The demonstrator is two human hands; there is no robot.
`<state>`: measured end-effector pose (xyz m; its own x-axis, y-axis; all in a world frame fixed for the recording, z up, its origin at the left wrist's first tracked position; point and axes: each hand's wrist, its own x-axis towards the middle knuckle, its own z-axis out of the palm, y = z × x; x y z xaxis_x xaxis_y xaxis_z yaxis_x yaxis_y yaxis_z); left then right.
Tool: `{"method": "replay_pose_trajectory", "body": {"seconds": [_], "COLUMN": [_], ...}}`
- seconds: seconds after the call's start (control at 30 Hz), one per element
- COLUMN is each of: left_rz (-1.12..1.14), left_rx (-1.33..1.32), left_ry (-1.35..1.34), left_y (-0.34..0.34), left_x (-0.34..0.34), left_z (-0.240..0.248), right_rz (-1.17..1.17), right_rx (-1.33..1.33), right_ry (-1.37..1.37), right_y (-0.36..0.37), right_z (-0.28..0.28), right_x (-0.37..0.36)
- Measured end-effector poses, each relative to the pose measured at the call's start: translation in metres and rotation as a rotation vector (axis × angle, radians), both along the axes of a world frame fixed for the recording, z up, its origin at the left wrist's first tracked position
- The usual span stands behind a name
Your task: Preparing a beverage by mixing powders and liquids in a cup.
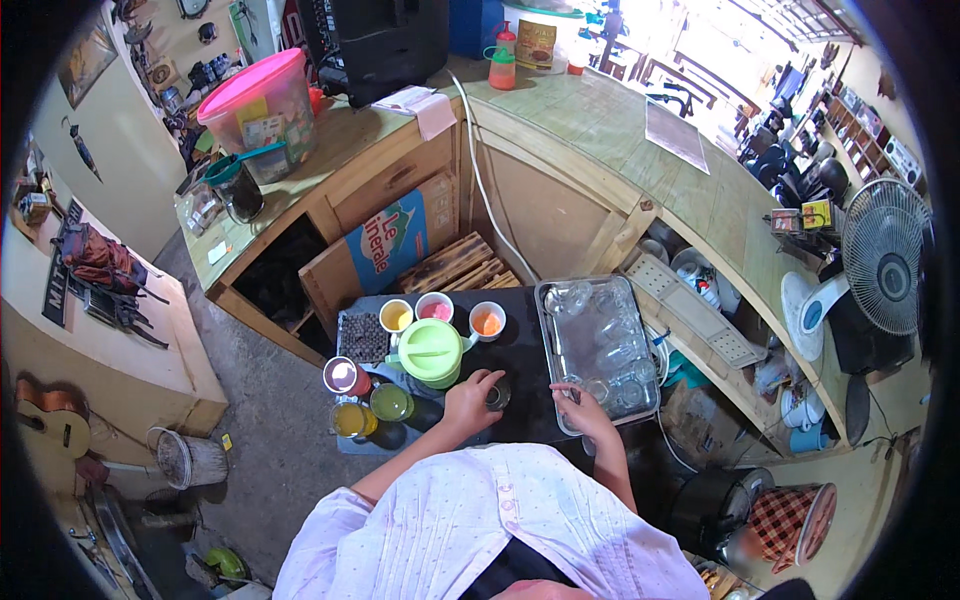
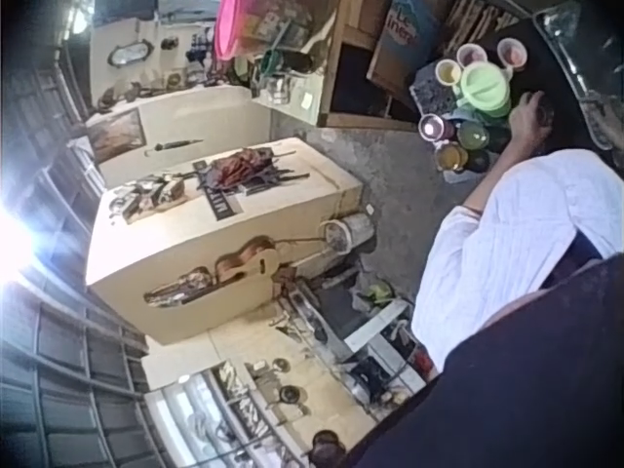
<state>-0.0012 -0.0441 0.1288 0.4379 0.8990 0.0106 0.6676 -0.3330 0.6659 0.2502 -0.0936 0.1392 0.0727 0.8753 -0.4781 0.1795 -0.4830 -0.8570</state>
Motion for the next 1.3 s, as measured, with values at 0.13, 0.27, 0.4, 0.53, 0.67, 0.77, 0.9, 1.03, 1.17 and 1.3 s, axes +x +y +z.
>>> {"method": "replay_pose_trajectory", "body": {"seconds": [0.13,0.27,0.4,0.53,0.67,0.77,0.9,1.03,1.17,1.3], "left_rz": [-0.017,-0.074,-0.028,-0.181,-0.063,0.219,0.584,0.604,0.304,0.169], "left_rx": [-0.009,-0.020,0.090,0.148,-0.141,0.207,0.224,0.288,0.059,-0.105], "left_ry": [0.069,0.042,0.084,0.013,-0.326,-0.396,-0.542,-0.221,0.179,0.503], "left_y": [0.003,0.006,-0.004,-0.013,-0.021,-0.009,0.040,0.095,0.145,0.189], "left_x": [0.005,0.005,0.004,-0.022,-0.067,-0.100,-0.126,-0.141,-0.139,-0.138], "left_z": [-0.012,-0.021,-0.012,0.031,0.055,0.046,0.041,0.025,-0.007,-0.051], "right_rz": [0.005,0.019,0.055,-0.043,-0.112,-0.164,-0.350,-0.385,-0.452,-0.573], "right_rx": [-0.050,-0.013,0.019,0.199,0.405,0.365,0.457,0.433,0.335,0.205], "right_ry": [0.075,0.099,0.080,0.127,-0.078,-0.077,0.124,0.225,0.386,0.551], "right_y": [0.001,0.008,0.019,0.032,0.045,0.054,0.062,0.064,0.062,0.060], "right_z": [0.001,0.000,0.003,0.004,-0.003,-0.001,-0.013,-0.014,-0.020,-0.020], "right_x": [0.003,0.001,0.002,-0.005,-0.006,-0.006,-0.006,-0.008,-0.008,-0.010]}}
